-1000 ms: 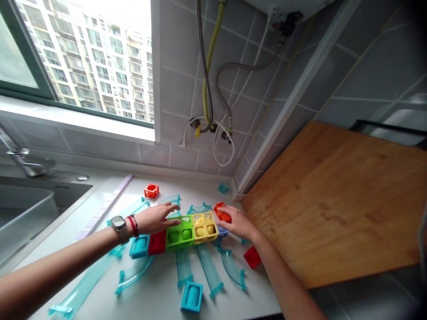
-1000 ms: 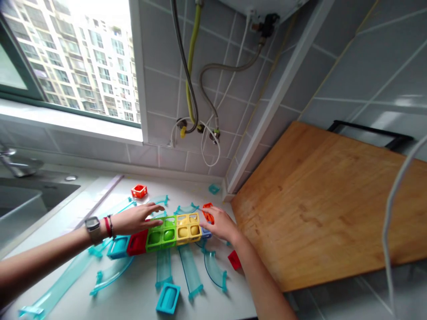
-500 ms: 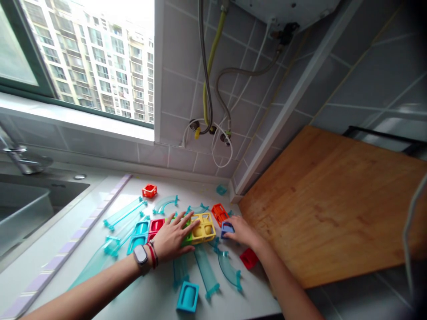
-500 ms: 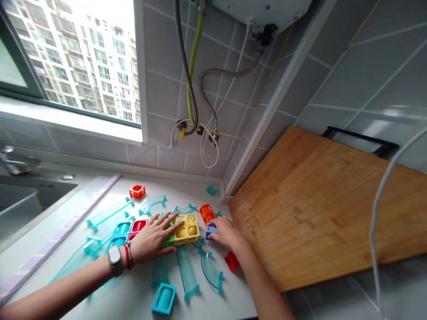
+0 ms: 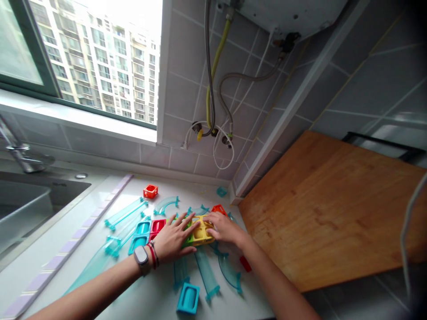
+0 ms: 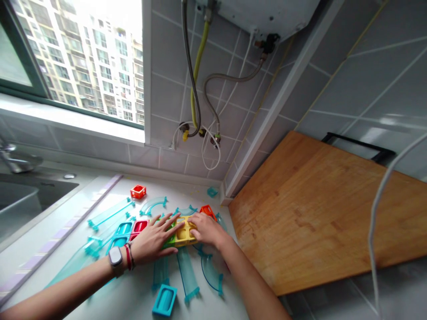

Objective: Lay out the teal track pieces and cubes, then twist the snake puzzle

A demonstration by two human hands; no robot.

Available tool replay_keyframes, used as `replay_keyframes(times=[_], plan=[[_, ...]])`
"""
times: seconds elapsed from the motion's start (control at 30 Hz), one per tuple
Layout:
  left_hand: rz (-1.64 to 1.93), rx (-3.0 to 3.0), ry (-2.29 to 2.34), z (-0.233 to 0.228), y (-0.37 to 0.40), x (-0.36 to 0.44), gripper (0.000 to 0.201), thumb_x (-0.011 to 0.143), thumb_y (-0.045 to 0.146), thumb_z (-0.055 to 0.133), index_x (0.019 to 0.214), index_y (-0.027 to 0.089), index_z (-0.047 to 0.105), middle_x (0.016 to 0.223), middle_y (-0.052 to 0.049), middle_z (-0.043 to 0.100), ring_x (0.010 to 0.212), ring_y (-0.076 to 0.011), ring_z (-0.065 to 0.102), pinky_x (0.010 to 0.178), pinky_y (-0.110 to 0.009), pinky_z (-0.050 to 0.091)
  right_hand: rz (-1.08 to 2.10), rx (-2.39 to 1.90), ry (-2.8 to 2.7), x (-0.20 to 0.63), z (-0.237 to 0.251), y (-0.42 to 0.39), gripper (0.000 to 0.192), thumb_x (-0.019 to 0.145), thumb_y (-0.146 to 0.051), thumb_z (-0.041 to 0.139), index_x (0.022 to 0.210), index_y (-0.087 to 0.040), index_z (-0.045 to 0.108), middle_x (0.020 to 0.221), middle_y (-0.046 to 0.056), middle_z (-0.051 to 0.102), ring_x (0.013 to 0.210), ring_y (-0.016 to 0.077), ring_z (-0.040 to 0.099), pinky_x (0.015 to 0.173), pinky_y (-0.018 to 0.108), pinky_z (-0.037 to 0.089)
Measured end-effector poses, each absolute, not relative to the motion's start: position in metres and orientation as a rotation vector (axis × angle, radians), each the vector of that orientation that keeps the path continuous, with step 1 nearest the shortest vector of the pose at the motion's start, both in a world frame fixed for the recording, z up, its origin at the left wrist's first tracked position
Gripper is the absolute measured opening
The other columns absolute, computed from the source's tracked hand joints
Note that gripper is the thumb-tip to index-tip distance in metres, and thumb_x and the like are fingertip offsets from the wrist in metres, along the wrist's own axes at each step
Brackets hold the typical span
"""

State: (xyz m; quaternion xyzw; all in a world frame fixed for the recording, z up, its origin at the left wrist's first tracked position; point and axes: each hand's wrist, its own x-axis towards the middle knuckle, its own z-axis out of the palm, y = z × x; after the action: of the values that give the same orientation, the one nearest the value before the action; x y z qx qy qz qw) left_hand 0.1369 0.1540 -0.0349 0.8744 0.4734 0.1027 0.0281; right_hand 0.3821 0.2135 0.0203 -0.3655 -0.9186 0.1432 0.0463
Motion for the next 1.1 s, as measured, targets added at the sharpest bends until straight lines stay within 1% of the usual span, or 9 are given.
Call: replay_keyframes(times=[0.1, 0.23, 0.3, 0.4, 0.5, 0.67, 0.9, 1.03, 1.1], plan=[[0.334, 2.687, 1.454, -0.032, 0.152, 0.138, 0.08, 0.094, 0.079, 0.045, 0.159, 0.031, 0.046, 0.168, -0.017, 0.04, 0.146, -0.0453, 0.047, 0.116, -0.068, 0.035, 0.414, -1.143, -2.866, 0.381, 0.022, 0.23, 0.038, 0.085, -0.02, 0.073, 0.123, -0.019, 0.073, 0.12, 0.011, 0.075, 0.114, 0.0289, 0.068, 0.103, 0.039, 0.051], [0.358, 2.679, 1.469, -0.032, 0.153, 0.138, 0.075, 0.097, 0.076, 0.041, 0.158, 0.033, 0.047, 0.168, -0.015, 0.04, 0.145, -0.0442, 0.048, 0.115, -0.066, 0.036, 0.406, -1.123, -2.97, 0.38, 0.029, 0.242, 0.06, 0.075, -0.021, 0.081, 0.133, -0.026, 0.066, 0.117, 0.006, 0.078, 0.106, 0.028, 0.072, 0.09, 0.033, 0.053], [0.367, 2.678, 1.471, -0.033, 0.153, 0.138, 0.07, 0.099, 0.072, 0.041, 0.158, 0.034, 0.048, 0.167, -0.014, 0.042, 0.146, -0.0434, 0.048, 0.115, -0.065, 0.037, 0.395, -1.113, -3.01, 0.377, 0.033, 0.244, 0.066, 0.073, -0.023, 0.083, 0.135, -0.029, 0.064, 0.114, 0.004, 0.078, 0.102, 0.0278, 0.073, 0.084, 0.032, 0.053], [0.376, 2.679, 1.463, -0.033, 0.153, 0.138, 0.067, 0.101, 0.07, 0.041, 0.157, 0.034, 0.049, 0.166, -0.014, 0.044, 0.147, -0.0435, 0.046, 0.114, -0.066, 0.038, 0.377, -1.087, -3.063, 0.373, 0.036, 0.245, 0.064, 0.073, -0.024, 0.084, 0.134, -0.032, 0.064, 0.113, 0.002, 0.078, 0.101, 0.0272, 0.073, 0.082, 0.031, 0.052], [0.393, 2.677, 1.463, -0.033, 0.153, 0.138, 0.068, 0.101, 0.069, 0.042, 0.157, 0.033, 0.049, 0.166, -0.015, 0.044, 0.148, -0.0441, 0.046, 0.114, -0.067, 0.038, 0.354, -1.077, -3.089, 0.374, 0.037, 0.242, 0.067, 0.073, -0.025, 0.083, 0.137, -0.032, 0.062, 0.121, 0.004, 0.076, 0.107, 0.0274, 0.071, 0.086, 0.031, 0.051], [0.43, 2.661, 1.494, -0.034, 0.15, 0.139, 0.062, 0.102, 0.065, 0.045, 0.156, 0.034, 0.051, 0.165, -0.013, 0.046, 0.148, -0.0425, 0.046, 0.115, -0.066, 0.037, 0.245, -1.152, -3.072, 0.382, 0.036, 0.23, 0.056, 0.08, -0.031, 0.073, 0.134, -0.022, 0.061, 0.124, 0.012, 0.071, 0.113, 0.0297, 0.066, 0.093, 0.036, 0.05], [0.469, 2.663, 1.501, -0.036, 0.15, 0.139, 0.062, 0.101, 0.066, 0.046, 0.153, 0.033, 0.054, 0.164, -0.013, 0.049, 0.147, -0.0421, 0.047, 0.114, -0.064, 0.037, 0.11, -1.31, -3.038, 0.382, 0.03, 0.225, 0.031, 0.081, -0.026, 0.069, 0.112, -0.022, 0.069, 0.116, 0.013, 0.07, 0.109, 0.0311, 0.064, 0.088, 0.038, 0.05], [0.486, 2.662, 1.482, -0.035, 0.151, 0.139, 0.063, 0.101, 0.067, 0.045, 0.152, 0.032, 0.055, 0.163, -0.014, 0.05, 0.145, -0.0424, 0.049, 0.113, -0.064, 0.039, 0.129, -1.346, -3.007, 0.391, 0.037, 0.244, 0.03, 0.087, -0.02, 0.065, 0.117, -0.024, 0.068, 0.113, 0.009, 0.072, 0.107, 0.0261, 0.066, 0.09, 0.036, 0.051], [0.492, 2.657, 1.478, -0.035, 0.151, 0.139, 0.063, 0.101, 0.066, 0.046, 0.152, 0.031, 0.056, 0.162, -0.014, 0.05, 0.145, -0.0433, 0.049, 0.112, -0.065, 0.039, 0.139, -1.373, -2.964, 0.393, 0.041, 0.262, 0.028, 0.093, -0.022, 0.064, 0.121, -0.022, 0.067, 0.112, 0.007, 0.072, 0.105, 0.0243, 0.068, 0.093, 0.038, 0.053]])
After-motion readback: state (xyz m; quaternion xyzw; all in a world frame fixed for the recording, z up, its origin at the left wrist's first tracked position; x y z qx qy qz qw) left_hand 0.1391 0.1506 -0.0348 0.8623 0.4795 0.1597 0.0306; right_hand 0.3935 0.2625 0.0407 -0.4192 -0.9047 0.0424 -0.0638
